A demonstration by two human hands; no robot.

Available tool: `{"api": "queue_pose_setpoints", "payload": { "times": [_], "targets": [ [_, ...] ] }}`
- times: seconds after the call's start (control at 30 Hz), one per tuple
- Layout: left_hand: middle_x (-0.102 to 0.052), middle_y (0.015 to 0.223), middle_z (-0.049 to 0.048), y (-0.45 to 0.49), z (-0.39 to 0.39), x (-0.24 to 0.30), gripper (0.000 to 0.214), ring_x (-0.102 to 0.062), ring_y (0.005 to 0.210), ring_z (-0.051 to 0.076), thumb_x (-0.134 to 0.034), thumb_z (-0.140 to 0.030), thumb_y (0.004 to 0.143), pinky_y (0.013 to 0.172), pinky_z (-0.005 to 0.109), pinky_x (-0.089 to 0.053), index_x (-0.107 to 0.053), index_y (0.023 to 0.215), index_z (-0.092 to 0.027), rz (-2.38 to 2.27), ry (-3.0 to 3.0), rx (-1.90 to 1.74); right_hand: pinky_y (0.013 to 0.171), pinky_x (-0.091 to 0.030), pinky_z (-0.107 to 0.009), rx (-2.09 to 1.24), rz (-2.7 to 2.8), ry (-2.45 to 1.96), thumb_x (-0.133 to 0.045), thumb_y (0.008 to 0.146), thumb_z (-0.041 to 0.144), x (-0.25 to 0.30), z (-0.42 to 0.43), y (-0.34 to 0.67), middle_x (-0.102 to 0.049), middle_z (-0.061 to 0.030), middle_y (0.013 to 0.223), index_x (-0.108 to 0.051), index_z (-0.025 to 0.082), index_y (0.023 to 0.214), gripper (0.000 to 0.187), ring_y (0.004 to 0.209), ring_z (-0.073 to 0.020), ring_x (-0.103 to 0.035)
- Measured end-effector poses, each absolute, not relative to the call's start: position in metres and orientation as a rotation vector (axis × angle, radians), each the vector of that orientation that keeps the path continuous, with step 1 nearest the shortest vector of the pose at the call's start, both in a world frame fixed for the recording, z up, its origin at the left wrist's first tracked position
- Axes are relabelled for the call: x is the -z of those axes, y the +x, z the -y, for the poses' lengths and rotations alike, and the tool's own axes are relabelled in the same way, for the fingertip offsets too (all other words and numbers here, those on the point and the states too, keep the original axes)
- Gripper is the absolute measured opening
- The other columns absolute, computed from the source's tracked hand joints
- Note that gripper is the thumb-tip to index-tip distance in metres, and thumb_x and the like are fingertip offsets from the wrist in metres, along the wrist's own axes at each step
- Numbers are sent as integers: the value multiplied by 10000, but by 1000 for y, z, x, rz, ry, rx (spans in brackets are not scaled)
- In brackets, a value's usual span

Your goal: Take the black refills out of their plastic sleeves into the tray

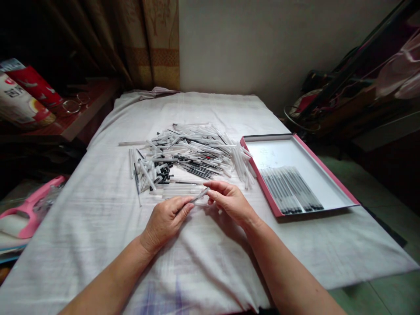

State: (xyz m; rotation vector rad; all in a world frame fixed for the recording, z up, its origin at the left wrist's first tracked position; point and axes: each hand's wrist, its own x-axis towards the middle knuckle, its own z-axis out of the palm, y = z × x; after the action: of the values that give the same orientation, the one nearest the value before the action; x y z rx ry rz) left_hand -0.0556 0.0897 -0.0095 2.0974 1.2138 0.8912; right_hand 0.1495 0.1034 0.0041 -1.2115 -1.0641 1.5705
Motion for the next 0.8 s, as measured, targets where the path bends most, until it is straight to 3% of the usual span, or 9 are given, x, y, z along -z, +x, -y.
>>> {"api": "queue_pose_setpoints", "payload": {
  "times": [0.3,0.8],
  "targets": [
    [-752,924,51,-62,-90,4,279,-700,809,185,-487,-354,953,723,254,-526,-712,1087,-260,-1236,2336,-692,632,-511,-249,-1453,1660,-1186,-592,860,299,4,-99,163,-715,-8,780,-691,202,965,174,662,-131,-640],
    [-742,893,61,-62,-89,9,316,-695,755,193,-434,-368,975,693,265,-505,-706,1046,-225,-1291,2461,-633,537,-459,-211,-1404,1788,-1163,-520,921,284,5,-98,162,-692,-4,668,-714,190,1003,230,541,-109,-587]
  ]
}}
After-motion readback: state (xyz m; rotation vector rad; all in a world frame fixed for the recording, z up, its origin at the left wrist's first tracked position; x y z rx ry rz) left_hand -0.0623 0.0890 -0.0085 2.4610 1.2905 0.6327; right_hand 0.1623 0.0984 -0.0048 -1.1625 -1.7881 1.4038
